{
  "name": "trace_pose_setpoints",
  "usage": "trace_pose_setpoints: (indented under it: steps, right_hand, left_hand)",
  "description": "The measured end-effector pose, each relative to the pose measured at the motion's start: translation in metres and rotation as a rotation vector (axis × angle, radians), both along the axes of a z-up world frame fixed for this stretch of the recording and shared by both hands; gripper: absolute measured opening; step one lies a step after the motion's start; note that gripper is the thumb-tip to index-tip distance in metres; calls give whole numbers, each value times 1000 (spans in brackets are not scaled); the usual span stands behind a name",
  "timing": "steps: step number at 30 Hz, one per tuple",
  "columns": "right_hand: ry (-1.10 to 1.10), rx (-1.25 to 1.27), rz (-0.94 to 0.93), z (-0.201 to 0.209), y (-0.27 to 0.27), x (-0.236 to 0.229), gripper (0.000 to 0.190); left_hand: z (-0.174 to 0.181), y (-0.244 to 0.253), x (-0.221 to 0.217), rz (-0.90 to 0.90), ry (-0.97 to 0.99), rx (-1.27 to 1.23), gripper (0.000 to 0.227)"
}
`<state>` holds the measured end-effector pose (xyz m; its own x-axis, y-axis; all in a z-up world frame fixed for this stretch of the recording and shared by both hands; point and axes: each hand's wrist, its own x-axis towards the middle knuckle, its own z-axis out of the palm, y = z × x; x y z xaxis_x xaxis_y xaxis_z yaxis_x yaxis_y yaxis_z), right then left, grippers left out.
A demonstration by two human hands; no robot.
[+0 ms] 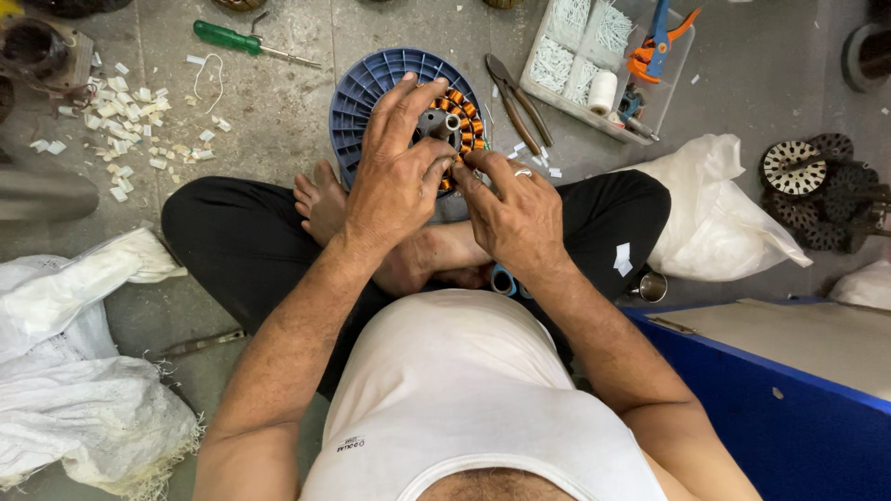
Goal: The person sits on the floor and assembles a motor stator by inserting small white insulating pieces into the copper windings. They use scissors to cut the pieces and a screwdriver to adjust the windings. The person works methodically, handling each piece individually.
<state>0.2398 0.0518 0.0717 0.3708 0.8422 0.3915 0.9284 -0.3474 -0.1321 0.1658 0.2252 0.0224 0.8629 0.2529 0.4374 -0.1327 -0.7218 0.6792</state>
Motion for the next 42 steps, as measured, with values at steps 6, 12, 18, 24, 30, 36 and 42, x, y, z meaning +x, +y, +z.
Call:
trace_pose_setpoints:
  steps: [6,12,18,24,30,36,42]
  right_hand:
    - [78,-92,-26,6,-2,-2,35]
    - [145,-67,-67,5,-5,-3,37]
    - [313,-23,-40,4,-10,5,39]
    - [596,239,-52,-5,-57,21,33]
    - [424,209,-419,-15,-139,21,20]
    - [377,154,-652,-41,-208,25,15]
    - [595,177,-882,-73,-236,12,21]
  left_hand:
    - [-2,-1,1,2,-18,11,5]
    - [-3,-1,2,6,-38,40,5]
    - [4,-3,1,4,-40,54,7]
    - [11,-3,1,-7,-31,35,10]
    - [11,0,-2,3,15,36,14]
    - [11,8,-4,-53,67,38,16]
    - [9,4,-10,-34,105,63,18]
